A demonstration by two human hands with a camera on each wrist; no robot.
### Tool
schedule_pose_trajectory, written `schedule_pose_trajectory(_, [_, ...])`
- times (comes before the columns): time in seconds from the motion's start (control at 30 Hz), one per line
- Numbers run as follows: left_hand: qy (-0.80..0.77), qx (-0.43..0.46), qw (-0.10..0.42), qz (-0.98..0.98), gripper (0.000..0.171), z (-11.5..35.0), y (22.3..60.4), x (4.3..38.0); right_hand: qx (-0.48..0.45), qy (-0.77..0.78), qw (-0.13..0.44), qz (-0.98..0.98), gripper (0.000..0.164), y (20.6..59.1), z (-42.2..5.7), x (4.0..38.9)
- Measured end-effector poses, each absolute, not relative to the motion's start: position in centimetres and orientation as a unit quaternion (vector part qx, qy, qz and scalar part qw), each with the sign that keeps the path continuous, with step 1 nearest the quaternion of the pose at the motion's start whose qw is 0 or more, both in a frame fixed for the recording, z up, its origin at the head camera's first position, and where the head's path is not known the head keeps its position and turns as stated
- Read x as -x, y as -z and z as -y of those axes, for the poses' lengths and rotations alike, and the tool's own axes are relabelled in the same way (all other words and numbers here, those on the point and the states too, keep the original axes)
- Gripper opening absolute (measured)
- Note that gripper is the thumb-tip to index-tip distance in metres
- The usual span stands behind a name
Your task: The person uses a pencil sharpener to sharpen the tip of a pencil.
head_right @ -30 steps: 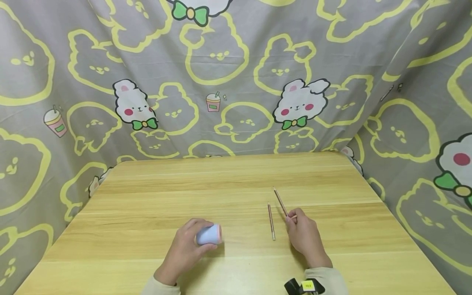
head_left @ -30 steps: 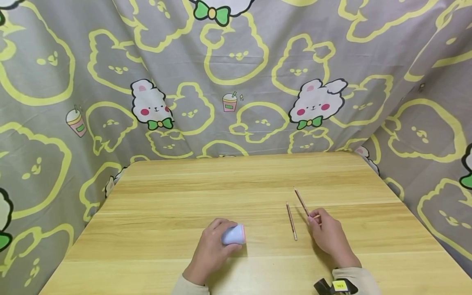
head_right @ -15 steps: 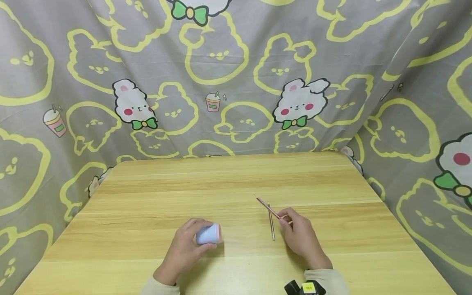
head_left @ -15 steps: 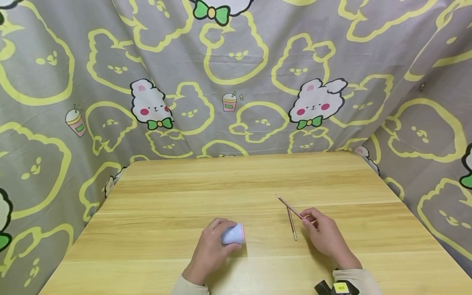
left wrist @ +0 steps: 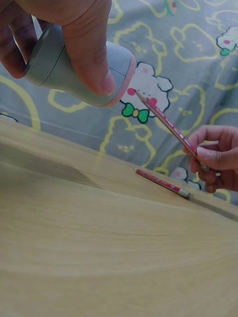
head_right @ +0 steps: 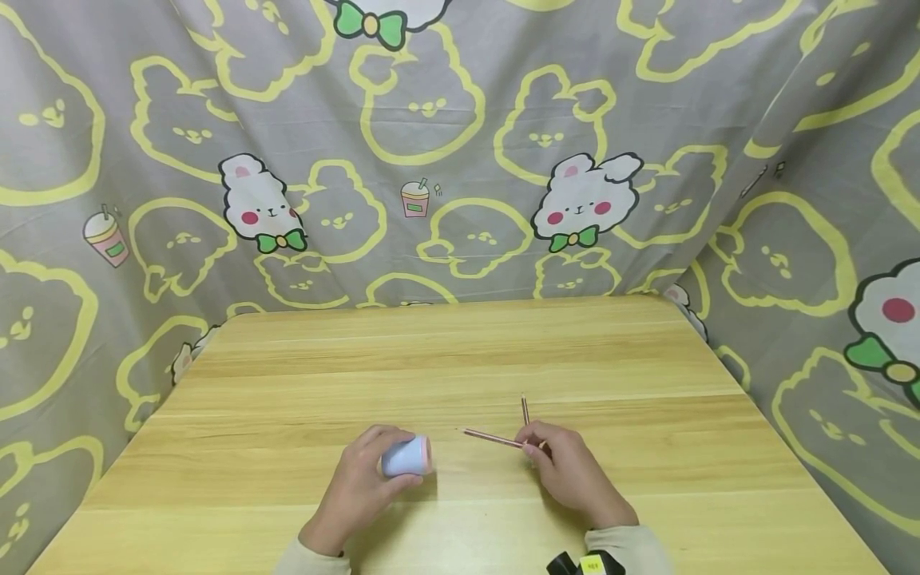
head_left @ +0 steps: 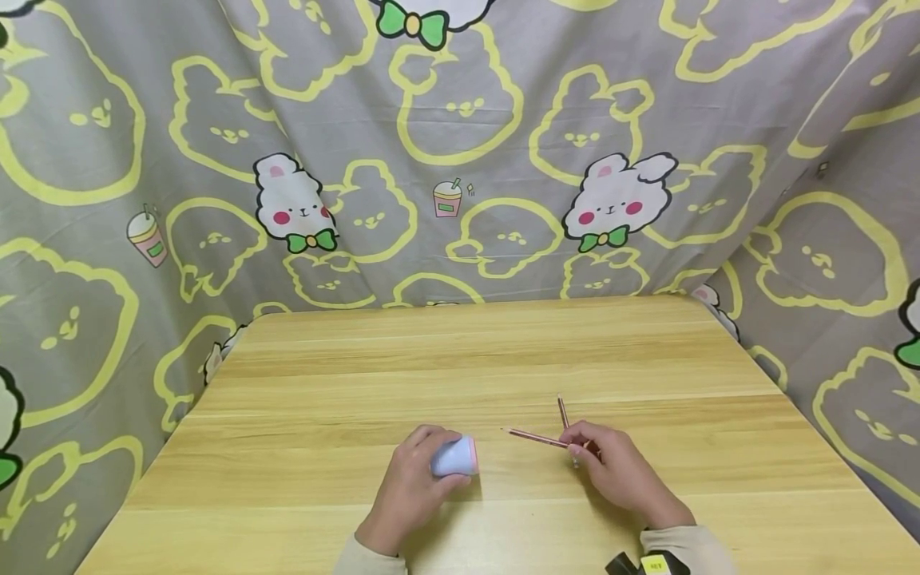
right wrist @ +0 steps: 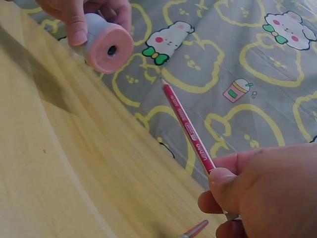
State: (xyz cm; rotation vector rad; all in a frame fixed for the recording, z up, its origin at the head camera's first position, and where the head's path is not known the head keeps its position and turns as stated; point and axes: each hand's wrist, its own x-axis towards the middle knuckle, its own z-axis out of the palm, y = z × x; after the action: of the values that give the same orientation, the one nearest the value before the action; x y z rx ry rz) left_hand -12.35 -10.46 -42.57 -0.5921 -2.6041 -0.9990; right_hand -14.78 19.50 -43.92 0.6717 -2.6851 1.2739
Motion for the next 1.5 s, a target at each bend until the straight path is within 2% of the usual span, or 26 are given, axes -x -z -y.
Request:
schedule_pose_trajectory(0.23, [0.346, 0.205, 0.145, 0.904, 0.048, 10.5, 42.6, 12.4, -0.245, -0.426, 0.031, 0.870, 0.012, 44.1, -18.8, 14.5])
schedule_pose_trajectory(0.67, [0.348, 0.208, 0.140, 0.903, 0.047, 10.4, 42.7, 12.4, -0.269, -0.441, 0.036, 0.855, 0.013, 44.4, -17.8, 14.1])
schedule_pose_trajectory(1.5, [0.344, 0.214, 0.126, 0.906, 0.047, 10.3, 42.7, 12.3, -0.301, -0.452, 0.116, 0.832, 0.012, 45.1, -15.9, 14.0])
